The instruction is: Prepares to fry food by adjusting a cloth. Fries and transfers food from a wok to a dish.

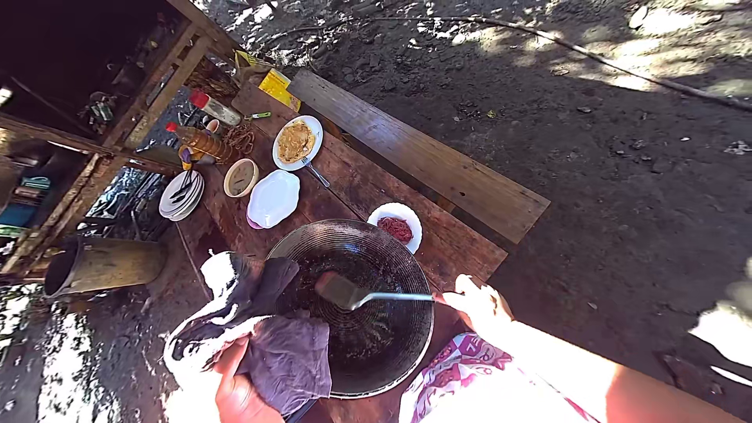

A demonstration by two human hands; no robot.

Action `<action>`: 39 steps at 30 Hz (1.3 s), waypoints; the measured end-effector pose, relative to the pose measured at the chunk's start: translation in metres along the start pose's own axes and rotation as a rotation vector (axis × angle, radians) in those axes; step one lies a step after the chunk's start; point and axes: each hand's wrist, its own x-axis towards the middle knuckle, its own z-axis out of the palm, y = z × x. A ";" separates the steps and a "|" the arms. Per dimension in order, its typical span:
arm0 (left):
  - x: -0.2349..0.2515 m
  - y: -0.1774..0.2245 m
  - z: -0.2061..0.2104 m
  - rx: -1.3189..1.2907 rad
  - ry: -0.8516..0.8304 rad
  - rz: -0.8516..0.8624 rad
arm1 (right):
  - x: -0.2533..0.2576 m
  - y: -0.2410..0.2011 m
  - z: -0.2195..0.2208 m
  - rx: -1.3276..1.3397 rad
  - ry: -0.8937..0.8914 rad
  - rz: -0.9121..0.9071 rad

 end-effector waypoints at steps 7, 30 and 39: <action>0.002 -0.007 -0.003 -0.004 -0.032 0.002 | 0.015 0.037 -0.026 -0.136 0.001 0.431; -0.008 -0.003 -0.026 0.067 -0.004 0.045 | -0.001 0.056 0.005 0.142 0.174 0.336; -0.016 0.011 -0.047 0.167 0.101 0.099 | -0.008 0.050 0.010 0.403 0.010 0.403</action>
